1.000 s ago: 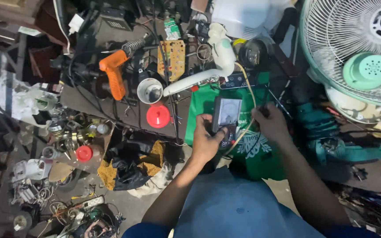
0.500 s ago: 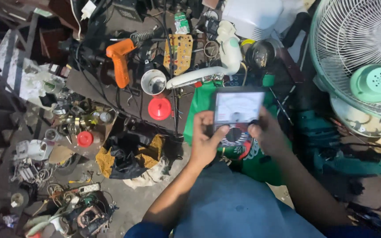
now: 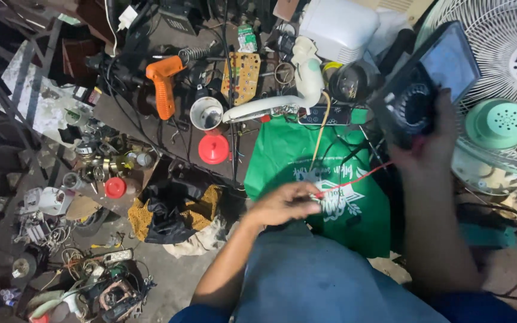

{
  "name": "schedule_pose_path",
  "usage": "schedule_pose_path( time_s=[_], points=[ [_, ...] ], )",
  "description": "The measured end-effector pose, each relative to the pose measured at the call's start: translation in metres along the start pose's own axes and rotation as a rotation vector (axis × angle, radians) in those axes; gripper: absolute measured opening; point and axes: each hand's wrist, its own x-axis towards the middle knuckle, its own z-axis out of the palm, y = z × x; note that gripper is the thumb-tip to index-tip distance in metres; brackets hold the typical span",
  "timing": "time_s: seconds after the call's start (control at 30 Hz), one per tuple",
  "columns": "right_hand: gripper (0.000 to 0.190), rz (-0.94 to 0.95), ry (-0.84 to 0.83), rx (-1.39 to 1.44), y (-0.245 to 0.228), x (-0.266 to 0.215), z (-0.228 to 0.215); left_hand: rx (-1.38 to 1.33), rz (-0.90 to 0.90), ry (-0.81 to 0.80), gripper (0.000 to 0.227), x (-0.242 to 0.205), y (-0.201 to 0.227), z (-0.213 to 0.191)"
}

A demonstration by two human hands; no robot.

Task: Repairing a power drill and a circuit board using a multimeter and hand tools

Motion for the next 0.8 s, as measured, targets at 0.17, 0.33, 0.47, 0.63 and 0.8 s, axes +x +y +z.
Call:
schedule_pose_path(
  time_s=[0.17,0.33,0.47,0.63,0.8],
  points=[
    [0.038,0.082,-0.16,-0.746,-0.037,0.006,-0.073,0.021,0.074,0.067,0.028,-0.023,0.034,-0.058],
    [0.05,0.347,-0.345,-1.048,-0.012,-0.005,-0.088,0.122,0.032,-0.19,0.049,-0.009,0.064,-0.069],
    [0.033,0.101,-0.074,-0.799,-0.011,-0.002,-0.089,0.527,-0.004,-0.132,0.052,-0.011,0.063,-0.064],
    [0.037,-0.016,-0.028,-0.633,-0.026,-0.006,-0.088,0.414,0.081,-0.236,0.052,-0.028,0.064,-0.075],
    [0.026,-0.049,0.069,-0.555,-0.022,-0.007,-0.087,0.153,-0.01,-0.08,0.027,-0.023,0.044,-0.08]
  ],
)
